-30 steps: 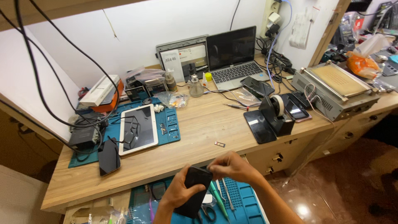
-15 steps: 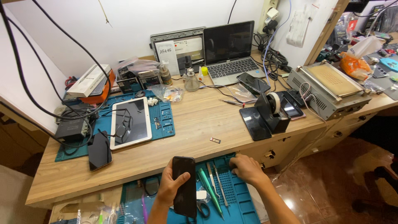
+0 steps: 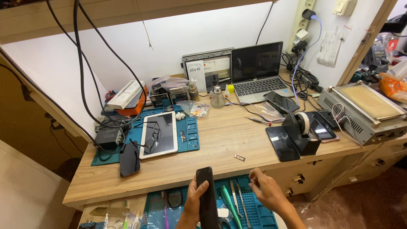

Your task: The person holds a black smartphone and uses a small metal tool to pry open the device's back cover. They carefully work the tool along the edges to separate the casing, eventually lifting the back cover to reveal the internal components.

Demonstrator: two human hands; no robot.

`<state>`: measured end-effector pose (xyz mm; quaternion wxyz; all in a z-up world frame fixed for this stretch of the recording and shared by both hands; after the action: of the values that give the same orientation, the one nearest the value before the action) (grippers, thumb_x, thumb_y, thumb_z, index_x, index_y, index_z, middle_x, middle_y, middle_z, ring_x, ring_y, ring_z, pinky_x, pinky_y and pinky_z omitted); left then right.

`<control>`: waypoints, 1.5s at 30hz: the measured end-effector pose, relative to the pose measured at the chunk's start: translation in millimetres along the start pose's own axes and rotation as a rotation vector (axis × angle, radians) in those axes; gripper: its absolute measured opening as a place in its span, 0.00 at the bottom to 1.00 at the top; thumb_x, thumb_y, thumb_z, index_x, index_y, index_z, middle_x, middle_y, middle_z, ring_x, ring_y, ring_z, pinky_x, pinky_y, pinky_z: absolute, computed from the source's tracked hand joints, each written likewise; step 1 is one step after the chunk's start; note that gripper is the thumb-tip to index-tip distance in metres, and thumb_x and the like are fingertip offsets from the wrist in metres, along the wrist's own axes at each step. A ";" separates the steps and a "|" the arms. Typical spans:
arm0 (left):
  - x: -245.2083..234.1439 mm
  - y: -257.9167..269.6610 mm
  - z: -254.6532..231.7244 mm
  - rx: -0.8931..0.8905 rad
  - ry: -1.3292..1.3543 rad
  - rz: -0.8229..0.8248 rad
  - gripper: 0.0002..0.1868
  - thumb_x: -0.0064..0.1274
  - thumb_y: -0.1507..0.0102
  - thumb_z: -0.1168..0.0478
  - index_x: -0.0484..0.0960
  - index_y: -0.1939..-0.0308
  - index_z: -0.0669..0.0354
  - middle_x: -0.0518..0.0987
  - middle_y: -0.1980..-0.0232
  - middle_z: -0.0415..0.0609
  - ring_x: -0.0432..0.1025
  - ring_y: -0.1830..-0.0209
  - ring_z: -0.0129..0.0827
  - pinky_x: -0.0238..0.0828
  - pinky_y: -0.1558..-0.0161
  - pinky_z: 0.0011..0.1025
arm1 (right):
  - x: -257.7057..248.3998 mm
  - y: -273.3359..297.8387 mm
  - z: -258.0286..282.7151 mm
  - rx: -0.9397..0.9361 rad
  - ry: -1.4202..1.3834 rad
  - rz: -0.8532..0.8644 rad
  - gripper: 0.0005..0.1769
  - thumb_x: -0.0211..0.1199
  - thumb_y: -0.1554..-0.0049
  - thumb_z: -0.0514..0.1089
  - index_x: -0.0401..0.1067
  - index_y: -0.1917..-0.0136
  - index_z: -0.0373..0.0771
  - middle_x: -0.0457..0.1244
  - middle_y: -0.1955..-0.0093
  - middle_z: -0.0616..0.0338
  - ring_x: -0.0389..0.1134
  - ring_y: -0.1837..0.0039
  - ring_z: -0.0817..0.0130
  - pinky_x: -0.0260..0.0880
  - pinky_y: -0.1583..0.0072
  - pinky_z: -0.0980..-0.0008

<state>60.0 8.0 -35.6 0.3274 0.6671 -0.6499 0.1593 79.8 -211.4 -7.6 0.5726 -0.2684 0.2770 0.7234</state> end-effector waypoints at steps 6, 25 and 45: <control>2.0 0.8 4.3 0.000 0.026 -0.051 0.18 0.54 0.48 0.59 0.71 0.56 0.58 0.65 0.78 0.45 0.59 0.87 0.27 0.57 0.89 0.24 | -4.4 -2.8 37.3 -0.093 -0.766 -0.084 0.07 0.63 0.54 0.32 0.74 0.60 0.29 0.69 0.65 0.50 0.73 0.62 0.65 0.75 0.56 0.74; 11.8 10.2 0.5 0.262 -0.139 -0.095 0.19 0.59 0.51 0.68 0.75 0.56 0.66 0.77 0.68 0.56 0.70 0.73 0.37 0.72 0.71 0.32 | 7.1 14.3 85.2 -0.167 -0.858 -0.421 0.02 0.64 0.56 0.31 0.74 0.66 0.34 0.70 0.67 0.55 0.71 0.62 0.70 0.73 0.56 0.76; 1.5 1.6 25.7 0.313 -0.008 -0.226 0.19 0.57 0.51 0.73 0.74 0.56 0.68 0.78 0.65 0.62 0.72 0.71 0.42 0.73 0.69 0.34 | 8.5 34.3 111.0 -0.492 -0.581 -0.695 0.03 0.57 0.52 0.37 0.71 0.65 0.38 0.66 0.66 0.60 0.66 0.63 0.72 0.66 0.61 0.77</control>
<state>53.1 -9.6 -53.2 0.2328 0.7792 -0.5395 0.2179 36.7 -133.6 67.6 0.7524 -0.2595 -0.1776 0.5787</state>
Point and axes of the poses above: each hand's wrist, its own y-axis away from the middle knuckle, its own x-axis out of the palm, z = x × y, the point moved 6 cm from there along -y, towards the middle knuckle
